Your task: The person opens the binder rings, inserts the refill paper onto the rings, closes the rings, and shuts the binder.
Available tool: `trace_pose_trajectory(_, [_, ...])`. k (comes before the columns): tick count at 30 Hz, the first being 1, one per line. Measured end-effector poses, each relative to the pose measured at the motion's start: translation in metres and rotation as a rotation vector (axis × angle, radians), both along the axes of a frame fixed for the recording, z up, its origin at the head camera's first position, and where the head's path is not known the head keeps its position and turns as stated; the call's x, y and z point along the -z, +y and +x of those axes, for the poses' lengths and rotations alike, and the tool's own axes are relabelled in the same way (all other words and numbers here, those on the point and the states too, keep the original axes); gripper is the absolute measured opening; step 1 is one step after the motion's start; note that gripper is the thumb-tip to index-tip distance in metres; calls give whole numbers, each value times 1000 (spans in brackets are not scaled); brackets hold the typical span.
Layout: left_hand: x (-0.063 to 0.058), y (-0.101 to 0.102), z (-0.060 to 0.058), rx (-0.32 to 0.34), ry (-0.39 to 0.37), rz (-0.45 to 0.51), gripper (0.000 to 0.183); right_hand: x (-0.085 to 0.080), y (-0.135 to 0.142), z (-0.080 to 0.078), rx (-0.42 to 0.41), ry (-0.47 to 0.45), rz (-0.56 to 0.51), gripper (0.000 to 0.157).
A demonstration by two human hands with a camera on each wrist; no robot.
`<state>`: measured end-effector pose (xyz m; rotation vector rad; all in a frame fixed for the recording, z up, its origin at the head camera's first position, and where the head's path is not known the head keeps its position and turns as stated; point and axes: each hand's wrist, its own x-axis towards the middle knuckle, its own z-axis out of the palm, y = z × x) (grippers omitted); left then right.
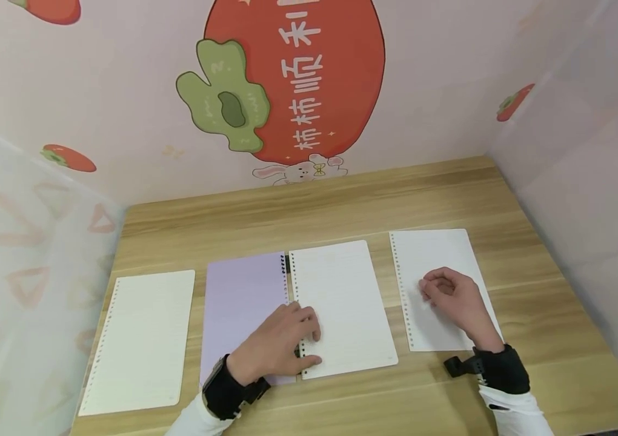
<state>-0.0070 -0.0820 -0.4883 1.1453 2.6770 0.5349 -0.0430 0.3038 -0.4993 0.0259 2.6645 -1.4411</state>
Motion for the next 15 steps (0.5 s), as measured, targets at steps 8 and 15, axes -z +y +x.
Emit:
trace_pose_trajectory(8, [-7,59,-35,64,67,-15,39,-1,25,5,120,80,152,37])
trace_pose_trajectory(15, [2,111,-50,137,77,-87,50,-1,49,11,256,91,159,44])
